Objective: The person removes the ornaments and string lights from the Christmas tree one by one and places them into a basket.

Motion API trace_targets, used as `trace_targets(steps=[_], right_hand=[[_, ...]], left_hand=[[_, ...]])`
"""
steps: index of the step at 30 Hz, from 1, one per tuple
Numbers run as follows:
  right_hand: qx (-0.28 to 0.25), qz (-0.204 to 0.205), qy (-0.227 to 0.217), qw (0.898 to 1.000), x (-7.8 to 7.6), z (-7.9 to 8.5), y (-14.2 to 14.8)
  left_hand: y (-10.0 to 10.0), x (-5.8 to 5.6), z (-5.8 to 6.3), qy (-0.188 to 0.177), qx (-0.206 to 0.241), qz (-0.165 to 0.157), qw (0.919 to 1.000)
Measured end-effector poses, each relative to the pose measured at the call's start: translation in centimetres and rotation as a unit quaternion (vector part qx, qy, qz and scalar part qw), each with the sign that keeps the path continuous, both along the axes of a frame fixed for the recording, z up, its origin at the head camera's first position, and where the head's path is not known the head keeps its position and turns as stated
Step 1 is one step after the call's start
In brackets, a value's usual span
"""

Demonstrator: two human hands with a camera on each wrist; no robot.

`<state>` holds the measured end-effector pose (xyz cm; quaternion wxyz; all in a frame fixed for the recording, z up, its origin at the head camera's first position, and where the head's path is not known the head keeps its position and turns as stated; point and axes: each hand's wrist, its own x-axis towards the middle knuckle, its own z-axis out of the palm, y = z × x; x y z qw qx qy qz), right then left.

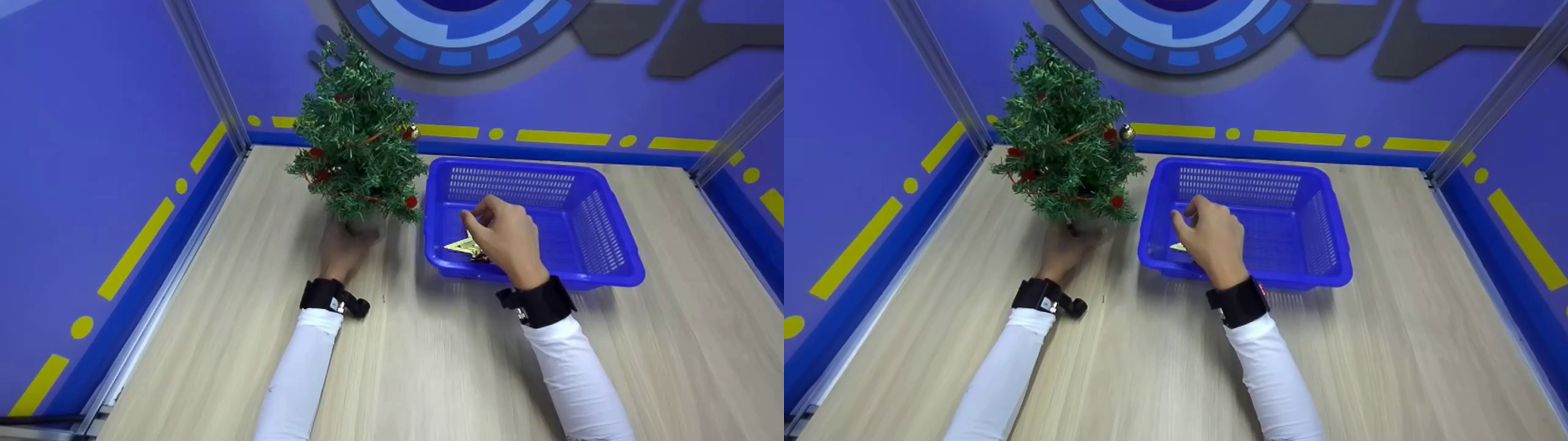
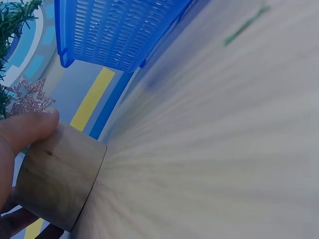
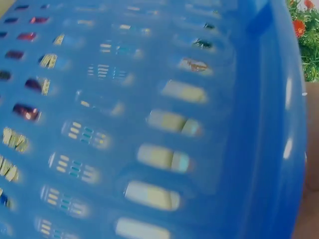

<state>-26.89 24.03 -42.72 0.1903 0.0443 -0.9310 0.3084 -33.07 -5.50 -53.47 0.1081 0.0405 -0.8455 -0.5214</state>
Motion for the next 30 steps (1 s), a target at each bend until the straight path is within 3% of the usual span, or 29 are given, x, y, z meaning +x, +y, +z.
trace_targets(steps=[7,14,18,25,30], right_hand=[[-0.024,0.01,0.021,0.999,0.1,0.1,-0.7],[-0.05,0.028,0.028,0.998,0.2,0.7,-1.6],[-0.068,0.032,0.027,0.997,0.1,1.0,-2.2],[-0.089,0.034,0.025,0.995,0.1,1.9,-3.1],[-0.105,0.039,0.033,0.993,0.0,2.4,-3.7]], left_hand=[[0.3,0.3,0.1,-0.007,0.007,-0.012,0.9999],[0.1,0.6,0.3,-0.041,-0.068,-0.02,0.9966],[0.0,0.5,0.4,-0.036,-0.102,-0.026,0.9938],[0.0,0.1,0.1,0.009,-0.068,-0.023,0.9974],[-0.1,0.2,0.0,0.018,-0.039,-0.028,0.9987]])
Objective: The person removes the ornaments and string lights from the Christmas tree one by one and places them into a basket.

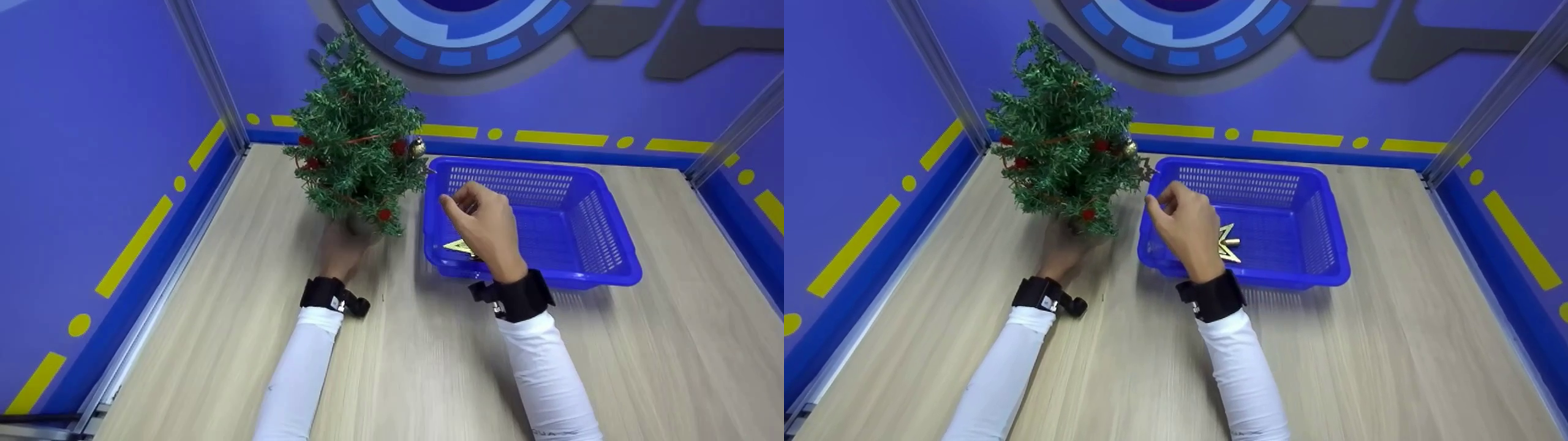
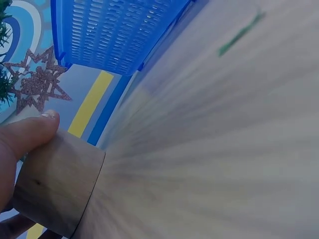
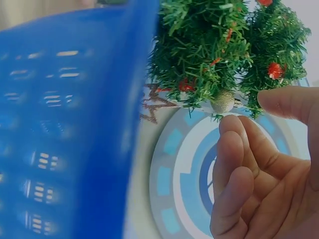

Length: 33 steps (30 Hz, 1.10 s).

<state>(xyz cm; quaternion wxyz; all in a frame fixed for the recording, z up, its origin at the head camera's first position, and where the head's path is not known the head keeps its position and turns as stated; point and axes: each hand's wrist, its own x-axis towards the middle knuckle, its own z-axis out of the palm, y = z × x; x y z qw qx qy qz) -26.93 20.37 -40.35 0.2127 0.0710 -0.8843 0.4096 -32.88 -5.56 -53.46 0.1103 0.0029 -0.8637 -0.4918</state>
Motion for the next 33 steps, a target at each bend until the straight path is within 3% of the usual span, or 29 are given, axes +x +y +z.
trace_targets(steps=[3,8,18,26,33], right_hand=[[-0.008,0.037,-0.002,0.999,-1.7,0.1,1.1],[-0.014,0.036,-0.011,0.999,-2.0,-0.1,1.0],[-0.039,0.045,-0.01,0.998,-1.9,0.0,0.8],[-0.06,0.054,-0.007,0.997,-2.3,0.3,0.3],[-0.073,0.06,0.006,0.996,-2.7,0.7,0.0]], left_hand=[[0.9,0.4,0.1,0.011,-0.009,0.041,0.9991],[1.1,0.3,0.3,-0.004,-0.056,0.058,0.9968],[0.9,1.0,0.2,-0.031,-0.099,0.058,0.9929],[0.8,1.0,-0.5,0.024,-0.127,0.053,0.9902],[0.5,1.5,-1.1,0.042,-0.053,0.032,0.9972]])
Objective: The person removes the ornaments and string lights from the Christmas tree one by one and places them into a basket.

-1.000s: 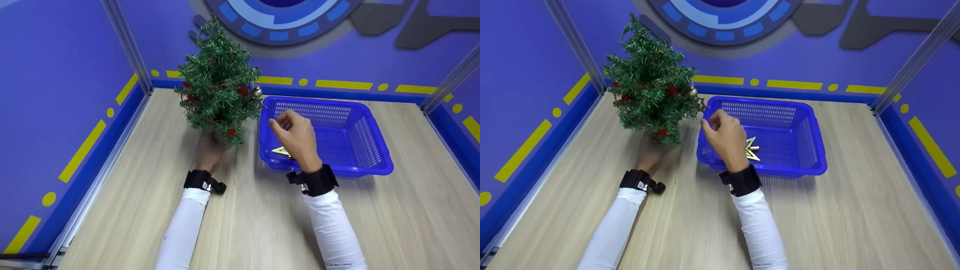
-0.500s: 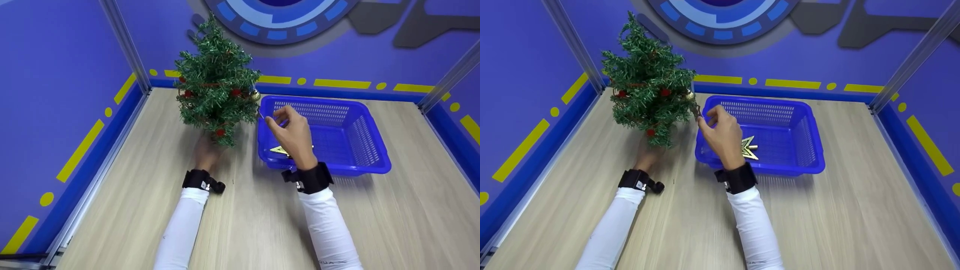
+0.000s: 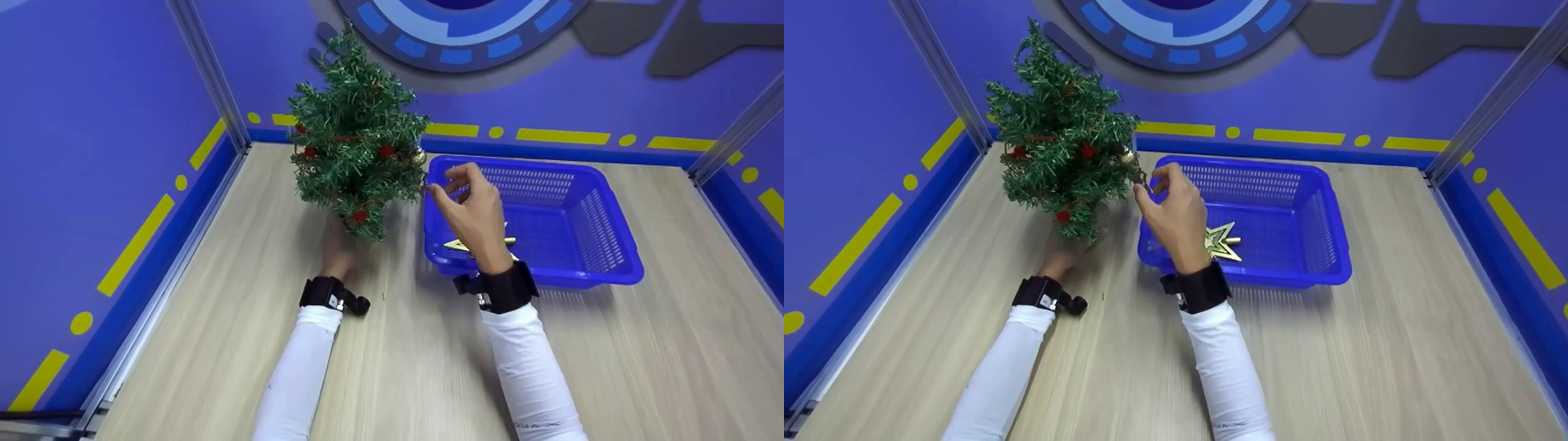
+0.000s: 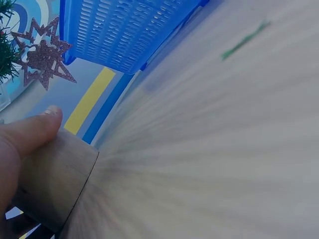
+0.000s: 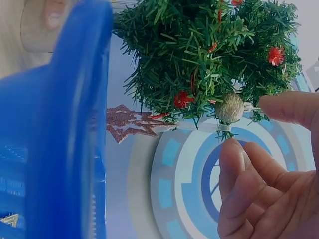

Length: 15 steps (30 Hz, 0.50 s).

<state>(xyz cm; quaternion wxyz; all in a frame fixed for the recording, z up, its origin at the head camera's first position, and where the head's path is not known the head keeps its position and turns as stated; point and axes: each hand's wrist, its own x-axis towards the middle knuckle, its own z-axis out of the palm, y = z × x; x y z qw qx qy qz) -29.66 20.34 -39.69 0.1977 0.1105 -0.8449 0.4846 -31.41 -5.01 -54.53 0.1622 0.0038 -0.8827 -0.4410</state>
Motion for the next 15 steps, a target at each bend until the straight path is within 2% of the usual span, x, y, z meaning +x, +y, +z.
trace_targets(steps=[8,11,14,15], right_hand=[[-0.011,0.003,0.003,1.0,-0.1,-0.2,-0.2],[-0.012,0.011,0.001,1.0,0.0,-0.4,-0.5],[-0.013,0.028,-0.001,1.0,0.1,-0.6,-1.0],[-0.01,0.033,0.0,0.999,0.1,-0.7,-1.1]], left_hand=[[0.0,0.0,0.1,0.039,0.004,0.004,0.9992],[0.1,-0.1,0.0,0.039,0.027,0.009,0.9989],[0.1,-0.1,-0.1,0.025,0.067,0.013,0.9974],[0.1,0.0,-0.1,0.01,0.08,0.018,0.9966]])
